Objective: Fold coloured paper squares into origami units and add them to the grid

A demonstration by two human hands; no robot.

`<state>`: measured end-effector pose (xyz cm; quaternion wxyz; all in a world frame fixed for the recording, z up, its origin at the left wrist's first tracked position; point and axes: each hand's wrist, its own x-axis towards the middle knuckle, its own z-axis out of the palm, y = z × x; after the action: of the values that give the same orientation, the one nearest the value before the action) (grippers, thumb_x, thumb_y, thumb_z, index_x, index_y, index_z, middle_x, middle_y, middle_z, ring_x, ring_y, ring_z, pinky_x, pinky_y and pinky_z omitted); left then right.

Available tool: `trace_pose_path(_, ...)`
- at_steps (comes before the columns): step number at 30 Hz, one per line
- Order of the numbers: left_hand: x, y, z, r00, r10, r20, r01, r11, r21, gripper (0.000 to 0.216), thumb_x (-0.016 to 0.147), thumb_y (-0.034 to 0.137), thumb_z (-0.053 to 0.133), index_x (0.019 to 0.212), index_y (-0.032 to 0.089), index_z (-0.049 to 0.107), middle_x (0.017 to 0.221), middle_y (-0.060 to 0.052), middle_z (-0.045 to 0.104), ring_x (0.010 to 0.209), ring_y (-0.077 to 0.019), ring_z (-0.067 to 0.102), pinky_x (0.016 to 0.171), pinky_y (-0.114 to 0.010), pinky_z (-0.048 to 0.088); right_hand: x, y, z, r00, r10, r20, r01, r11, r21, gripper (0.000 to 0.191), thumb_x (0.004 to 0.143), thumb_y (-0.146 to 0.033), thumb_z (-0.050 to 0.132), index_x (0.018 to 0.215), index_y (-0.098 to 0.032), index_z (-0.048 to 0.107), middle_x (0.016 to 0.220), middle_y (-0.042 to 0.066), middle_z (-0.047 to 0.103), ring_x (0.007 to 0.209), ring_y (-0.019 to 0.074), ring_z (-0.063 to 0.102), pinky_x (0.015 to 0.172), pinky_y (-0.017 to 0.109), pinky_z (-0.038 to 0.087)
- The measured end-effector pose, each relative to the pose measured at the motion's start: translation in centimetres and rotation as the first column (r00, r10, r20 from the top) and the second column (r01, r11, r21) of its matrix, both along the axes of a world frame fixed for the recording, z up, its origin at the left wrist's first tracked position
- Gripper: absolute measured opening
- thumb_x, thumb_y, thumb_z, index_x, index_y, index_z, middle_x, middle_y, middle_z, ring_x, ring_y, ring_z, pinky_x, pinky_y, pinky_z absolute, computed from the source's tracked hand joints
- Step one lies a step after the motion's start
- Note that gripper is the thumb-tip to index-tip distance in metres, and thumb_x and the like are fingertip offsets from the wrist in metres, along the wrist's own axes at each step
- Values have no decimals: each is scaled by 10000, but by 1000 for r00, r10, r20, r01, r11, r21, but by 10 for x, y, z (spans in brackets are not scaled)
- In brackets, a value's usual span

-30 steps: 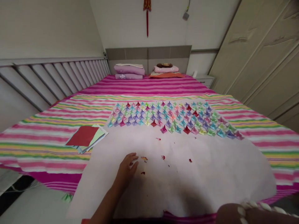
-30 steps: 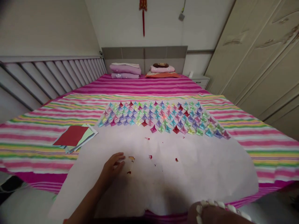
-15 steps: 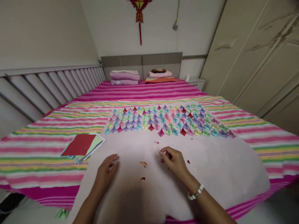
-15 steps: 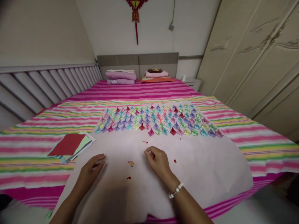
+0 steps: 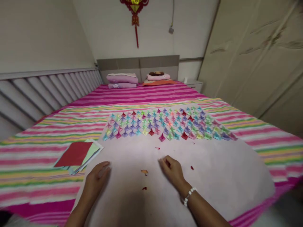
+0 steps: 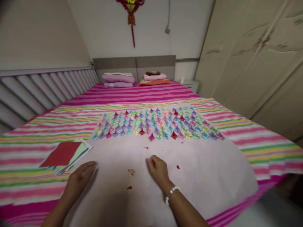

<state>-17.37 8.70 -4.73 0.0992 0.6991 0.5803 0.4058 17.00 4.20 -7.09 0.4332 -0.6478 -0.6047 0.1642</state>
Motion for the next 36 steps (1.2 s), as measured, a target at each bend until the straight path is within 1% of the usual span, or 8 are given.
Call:
trace_pose_path(5, -17, 7, 9, 988, 155, 8, -155, 988, 15, 287, 758, 390, 517, 879, 199, 692, 946, -86, 750, 946, -257, 694, 901, -422, 545, 4, -6, -2, 999, 11, -53, -11, 1000, 1, 401, 869, -526, 491, 624, -210, 518, 512, -36, 482, 496, 134, 457, 505, 239, 363)
trace_pose_path(10, -50, 24, 10, 927, 375, -21, -375, 927, 14, 330, 847, 372, 445, 1003, 173, 657, 1032, -110, 719, 965, -240, 679, 834, -380, 561, 8, -7, -2, 995, -9, -97, 7, 1000, -30, 404, 840, -560, 511, 614, -226, 535, 500, -30, 508, 479, 146, 481, 504, 254, 386)
trace_pose_path(14, -64, 41, 17, 884, 458, -91, -460, 888, 2, 369, 828, 370, 527, 1098, 140, 627, 1213, -162, 645, 1164, -303, 579, 983, -456, 466, 9, -7, -1, 996, -1, -89, -3, 999, -43, 389, 825, -567, 519, 630, -233, 557, 518, -12, 558, 473, 158, 511, 498, 268, 400)
trace_pose_path(18, -66, 53, 22, 847, 495, -196, -515, 855, -65, 552, 764, 398, 630, 1213, 85, 562, 1350, -228, 539, 1332, -376, 406, 1090, -528, 314, 8, -6, 1, 997, -2, -78, -2, 999, -51, 388, 822, -572, 517, 635, -236, 568, 513, -6, 565, 468, 165, 519, 498, 277, 408)
trace_pose_path(22, -65, 58, 21, 800, 532, -276, -586, 792, -171, 671, 754, 389, 632, 1313, 59, 464, 1343, -274, 526, 1287, -424, 444, 1047, -613, 297, 9, -5, 1, 998, -8, -64, 4, 998, -63, 389, 817, -572, 519, 630, -235, 564, 516, -4, 576, 471, 165, 531, 500, 273, 414)
trace_pose_path(29, -68, 59, 27, 792, 474, -386, -592, 751, -293, 720, 734, 241, 586, 1401, 88, 364, 1319, -232, 564, 1255, -382, 488, 1079, -579, 252, 10, -5, 0, 1000, -3, -31, 0, 996, -86, 408, 829, -579, 509, 644, -222, 576, 525, -6, 588, 487, 160, 544, 518, 266, 417)
trace_pose_path(33, -69, 60, 30, 805, 425, -415, -573, 740, -352, 837, 642, 192, 641, 1424, 155, 348, 1397, -179, 513, 1320, -357, 425, 1065, -529, 315, 10, -5, -2, 1000, 12, -23, -14, 995, -99, 424, 842, -585, 497, 650, -214, 573, 515, -11, 572, 493, 156, 536, 520, 259, 413)
trace_pose_path(36, -71, 58, 32, 810, 408, -422, -563, 741, -365, 840, 650, 202, 639, 1434, 162, 339, 1428, -162, 488, 1331, -350, 417, 1048, -503, 350, 11, -4, -3, 1000, 18, -12, -19, 995, -97, 428, 847, -583, 496, 644, -212, 562, 512, -13, 563, 491, 152, 526, 510, 253, 405)
